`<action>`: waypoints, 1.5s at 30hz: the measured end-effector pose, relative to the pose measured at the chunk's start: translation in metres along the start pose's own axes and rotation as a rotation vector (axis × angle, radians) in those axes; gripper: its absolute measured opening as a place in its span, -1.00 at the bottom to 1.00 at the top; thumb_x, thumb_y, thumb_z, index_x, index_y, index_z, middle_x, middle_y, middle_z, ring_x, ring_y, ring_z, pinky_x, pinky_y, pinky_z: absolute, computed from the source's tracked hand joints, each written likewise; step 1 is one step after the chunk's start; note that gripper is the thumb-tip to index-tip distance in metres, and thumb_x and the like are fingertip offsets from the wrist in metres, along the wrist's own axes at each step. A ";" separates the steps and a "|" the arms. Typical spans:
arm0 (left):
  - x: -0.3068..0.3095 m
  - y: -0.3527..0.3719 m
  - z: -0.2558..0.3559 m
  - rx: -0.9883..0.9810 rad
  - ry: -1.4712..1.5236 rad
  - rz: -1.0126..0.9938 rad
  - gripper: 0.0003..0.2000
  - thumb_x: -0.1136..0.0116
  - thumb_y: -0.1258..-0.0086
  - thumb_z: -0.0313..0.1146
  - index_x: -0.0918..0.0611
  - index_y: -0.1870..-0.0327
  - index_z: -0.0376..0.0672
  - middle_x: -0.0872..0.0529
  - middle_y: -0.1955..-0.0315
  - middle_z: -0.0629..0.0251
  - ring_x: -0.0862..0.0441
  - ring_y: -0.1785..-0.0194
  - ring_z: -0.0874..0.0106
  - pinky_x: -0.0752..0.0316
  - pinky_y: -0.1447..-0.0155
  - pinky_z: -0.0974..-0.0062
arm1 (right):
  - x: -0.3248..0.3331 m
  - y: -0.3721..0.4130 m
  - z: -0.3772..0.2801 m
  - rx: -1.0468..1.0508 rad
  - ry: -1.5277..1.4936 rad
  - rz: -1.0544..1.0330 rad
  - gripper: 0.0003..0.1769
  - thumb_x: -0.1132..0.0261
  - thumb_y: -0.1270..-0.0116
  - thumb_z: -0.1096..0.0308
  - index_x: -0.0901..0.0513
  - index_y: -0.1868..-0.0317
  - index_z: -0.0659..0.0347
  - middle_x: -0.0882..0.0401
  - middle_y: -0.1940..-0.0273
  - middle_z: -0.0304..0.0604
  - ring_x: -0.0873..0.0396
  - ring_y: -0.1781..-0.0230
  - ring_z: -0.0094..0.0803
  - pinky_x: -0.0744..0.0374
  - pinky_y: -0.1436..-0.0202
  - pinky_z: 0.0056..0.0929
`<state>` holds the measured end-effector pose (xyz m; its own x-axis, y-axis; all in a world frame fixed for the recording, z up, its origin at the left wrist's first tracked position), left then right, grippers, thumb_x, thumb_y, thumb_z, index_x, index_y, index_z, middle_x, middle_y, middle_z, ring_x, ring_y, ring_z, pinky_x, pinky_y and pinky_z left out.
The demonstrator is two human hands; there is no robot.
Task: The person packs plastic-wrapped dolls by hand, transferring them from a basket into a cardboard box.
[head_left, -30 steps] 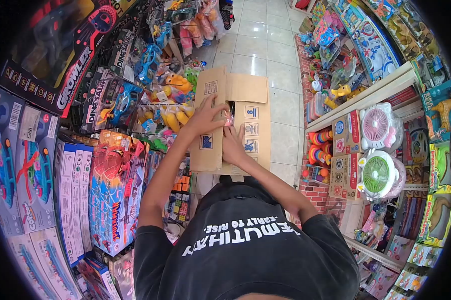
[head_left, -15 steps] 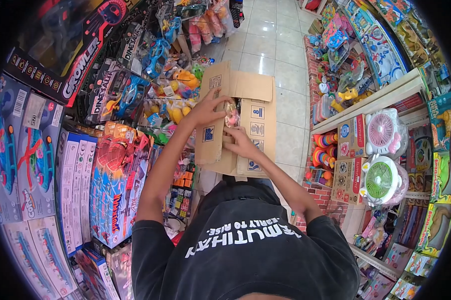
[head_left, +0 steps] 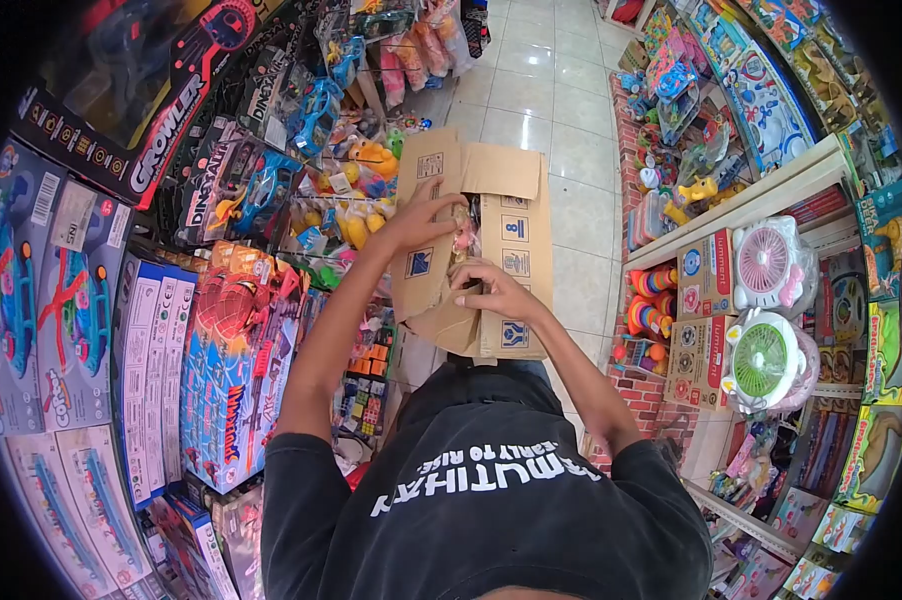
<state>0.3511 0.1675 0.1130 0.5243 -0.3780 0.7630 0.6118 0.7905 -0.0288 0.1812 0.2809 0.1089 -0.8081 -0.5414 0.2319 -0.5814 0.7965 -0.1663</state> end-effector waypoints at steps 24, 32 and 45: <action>-0.019 0.054 -0.015 0.079 -0.139 -0.080 -0.28 0.04 -0.28 0.15 -0.04 -0.43 0.18 0.09 -0.43 0.16 0.24 -0.47 0.03 0.24 -0.42 -0.01 | -0.022 -0.002 -0.034 -0.177 0.218 0.206 -0.65 -0.35 -0.10 0.20 -0.52 0.43 0.37 -0.42 0.65 -0.17 -0.43 0.59 -0.48 -0.40 0.46 -0.47; -0.038 0.045 -0.029 0.059 -0.198 -0.070 -0.26 0.07 -0.22 0.27 -0.07 -0.41 0.28 0.06 -0.44 0.29 0.27 -0.48 0.10 0.23 -0.40 -0.09 | -0.027 0.009 -0.045 0.125 0.195 0.085 -0.82 -0.22 -0.22 0.35 -0.49 0.32 0.31 -0.42 0.43 -0.09 -0.41 0.42 -0.26 -0.33 0.33 -0.37; -0.032 0.051 -0.049 -0.031 0.345 0.005 -0.48 -0.01 -0.36 -0.25 -0.26 -0.34 -0.07 -0.08 -0.40 0.22 0.17 -0.48 0.14 0.16 -0.45 0.21 | -0.027 -0.022 0.008 0.101 0.646 0.275 -0.78 -0.23 -0.20 0.30 -0.55 0.17 0.17 -0.43 0.33 -0.14 -0.43 0.20 -0.21 -0.31 0.15 -0.27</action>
<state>0.3945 0.1964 0.0550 0.6937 -0.5191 0.4993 0.6236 0.7798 -0.0557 0.2150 0.2763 0.0988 -0.7268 -0.0315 0.6861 -0.3960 0.8354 -0.3812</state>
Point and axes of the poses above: each hand's wrist, its own y-axis away from the middle knuckle, its own x-axis out of the back of the hand, z = x × y, the point moved 2 cm from there along -y, towards the middle knuckle
